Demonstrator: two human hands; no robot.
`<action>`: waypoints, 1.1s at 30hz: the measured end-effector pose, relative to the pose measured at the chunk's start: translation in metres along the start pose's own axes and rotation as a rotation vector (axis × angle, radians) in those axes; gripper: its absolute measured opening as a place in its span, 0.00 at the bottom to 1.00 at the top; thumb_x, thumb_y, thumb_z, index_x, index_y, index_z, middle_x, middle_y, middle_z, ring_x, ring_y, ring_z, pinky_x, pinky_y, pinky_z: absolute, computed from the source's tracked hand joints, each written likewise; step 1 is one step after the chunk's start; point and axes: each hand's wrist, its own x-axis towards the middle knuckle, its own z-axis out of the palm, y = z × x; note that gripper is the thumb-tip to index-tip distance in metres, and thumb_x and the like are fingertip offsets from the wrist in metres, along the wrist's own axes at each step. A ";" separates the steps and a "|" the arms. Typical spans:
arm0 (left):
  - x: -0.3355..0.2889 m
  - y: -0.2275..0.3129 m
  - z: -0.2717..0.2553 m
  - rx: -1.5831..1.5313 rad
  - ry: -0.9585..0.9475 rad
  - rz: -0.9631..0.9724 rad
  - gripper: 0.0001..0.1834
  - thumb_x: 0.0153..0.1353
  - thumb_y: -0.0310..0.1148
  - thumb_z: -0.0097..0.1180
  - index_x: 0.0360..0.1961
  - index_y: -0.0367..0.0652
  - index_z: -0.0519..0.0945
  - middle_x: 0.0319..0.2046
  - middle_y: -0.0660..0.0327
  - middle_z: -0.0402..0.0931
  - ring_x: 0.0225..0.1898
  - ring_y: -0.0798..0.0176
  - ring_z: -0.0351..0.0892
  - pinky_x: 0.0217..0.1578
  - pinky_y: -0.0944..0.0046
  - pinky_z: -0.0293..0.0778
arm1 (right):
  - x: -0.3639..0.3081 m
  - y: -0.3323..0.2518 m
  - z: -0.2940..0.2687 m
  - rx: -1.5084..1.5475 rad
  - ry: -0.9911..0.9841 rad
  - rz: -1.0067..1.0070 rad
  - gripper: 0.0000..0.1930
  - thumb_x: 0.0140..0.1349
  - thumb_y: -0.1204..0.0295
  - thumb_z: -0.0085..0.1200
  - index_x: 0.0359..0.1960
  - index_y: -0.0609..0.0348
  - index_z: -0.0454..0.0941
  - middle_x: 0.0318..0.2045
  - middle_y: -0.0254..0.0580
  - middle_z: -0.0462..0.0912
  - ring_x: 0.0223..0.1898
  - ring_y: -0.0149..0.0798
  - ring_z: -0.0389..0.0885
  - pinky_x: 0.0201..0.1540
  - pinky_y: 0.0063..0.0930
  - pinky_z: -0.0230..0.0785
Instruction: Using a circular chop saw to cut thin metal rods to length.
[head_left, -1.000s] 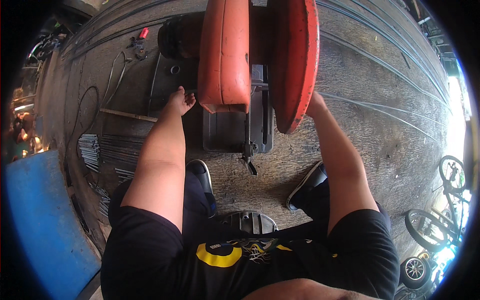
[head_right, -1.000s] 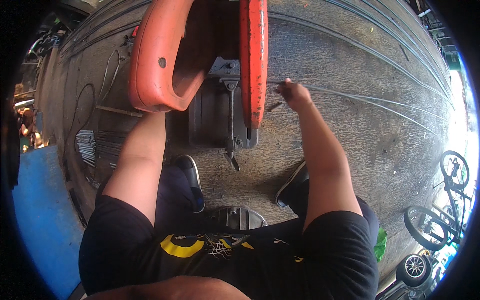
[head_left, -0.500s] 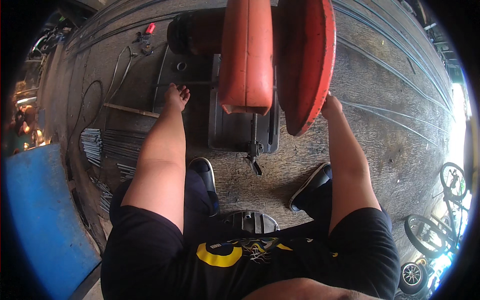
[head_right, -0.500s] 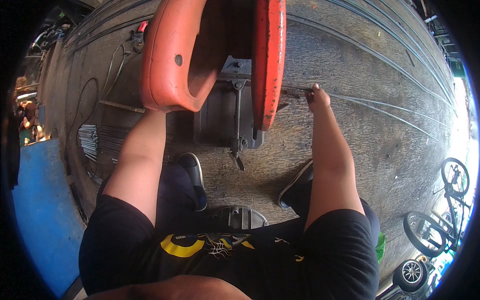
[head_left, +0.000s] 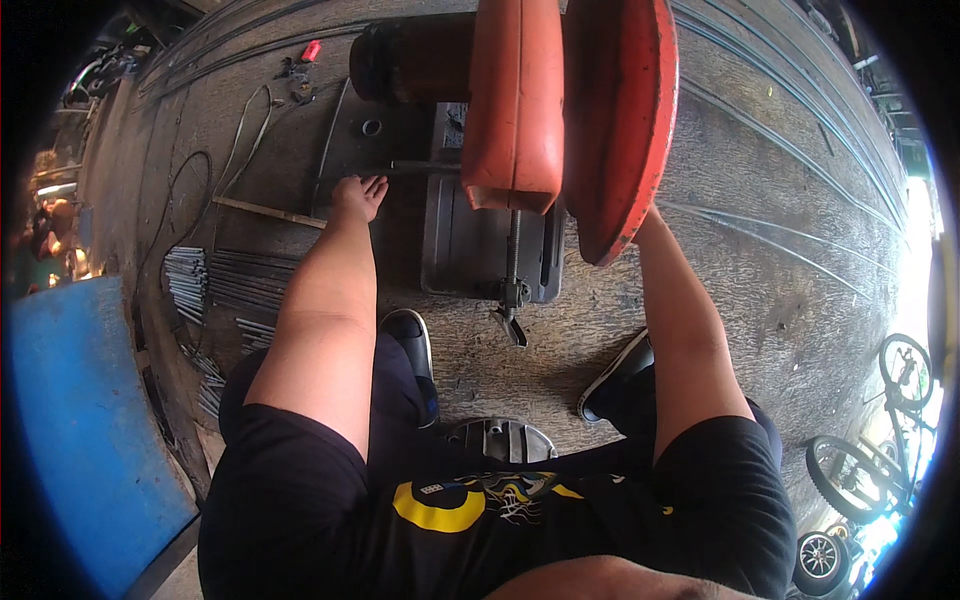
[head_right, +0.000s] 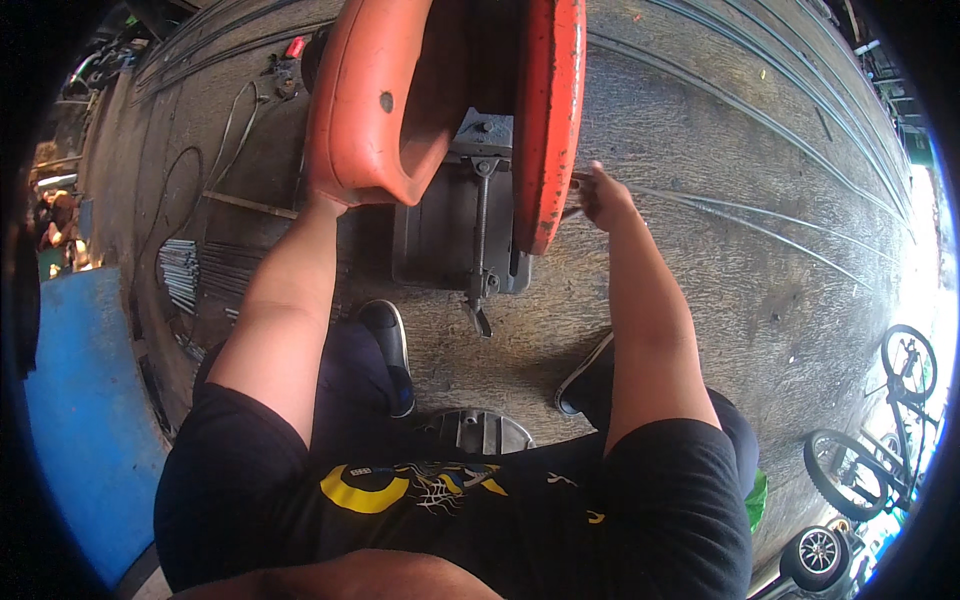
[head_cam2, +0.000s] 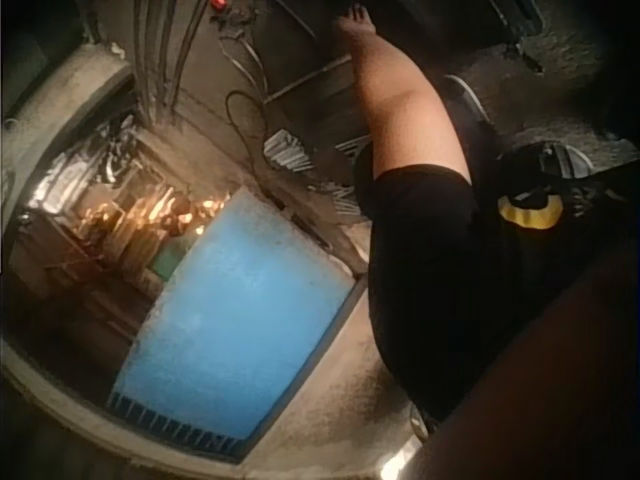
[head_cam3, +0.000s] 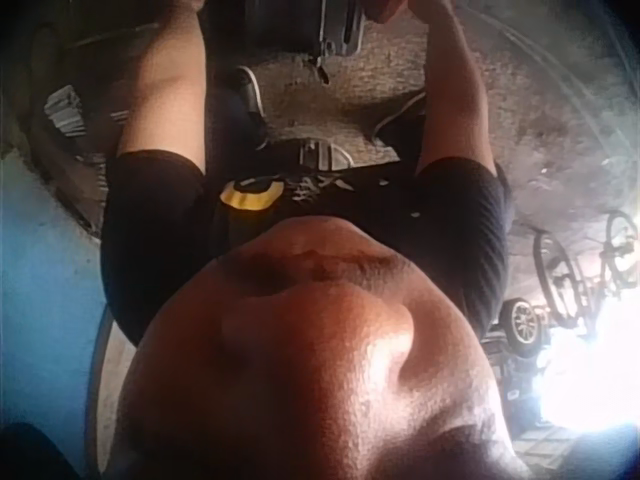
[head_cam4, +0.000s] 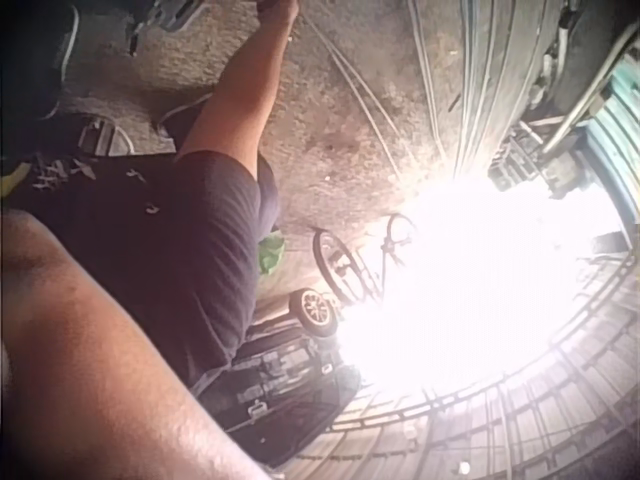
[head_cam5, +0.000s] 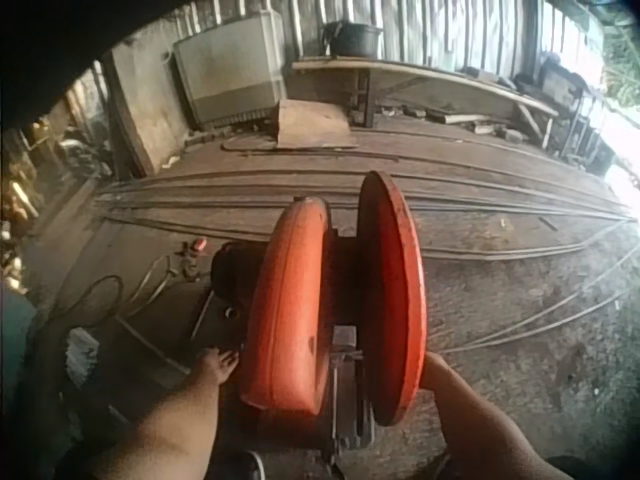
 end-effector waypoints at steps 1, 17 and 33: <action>-0.001 -0.001 0.002 -0.069 -0.062 0.013 0.24 0.70 0.30 0.30 0.67 0.43 0.52 0.54 0.44 0.65 0.51 0.43 0.72 0.57 0.44 0.69 | 0.006 0.003 -0.014 0.186 0.079 -0.103 0.12 0.62 0.63 0.57 0.34 0.58 0.74 0.23 0.39 0.74 0.18 0.32 0.71 0.22 0.24 0.71; 0.037 -0.007 -0.017 0.023 -0.063 -0.005 0.19 0.71 0.38 0.29 0.46 0.30 0.64 0.42 0.49 0.68 0.42 0.53 0.72 0.47 0.52 0.75 | 0.022 -0.007 -0.032 0.071 0.244 -0.500 0.09 0.63 0.66 0.46 0.32 0.61 0.69 0.23 0.40 0.71 0.22 0.36 0.74 0.21 0.26 0.72; 0.021 -0.013 0.002 0.150 -0.050 0.093 0.13 0.72 0.39 0.32 0.47 0.44 0.65 0.39 0.55 0.73 0.36 0.57 0.75 0.42 0.56 0.76 | 0.054 0.022 -0.050 0.273 -0.027 -0.490 0.10 0.68 0.72 0.43 0.41 0.70 0.63 0.34 0.49 0.71 0.32 0.47 0.78 0.39 0.38 0.82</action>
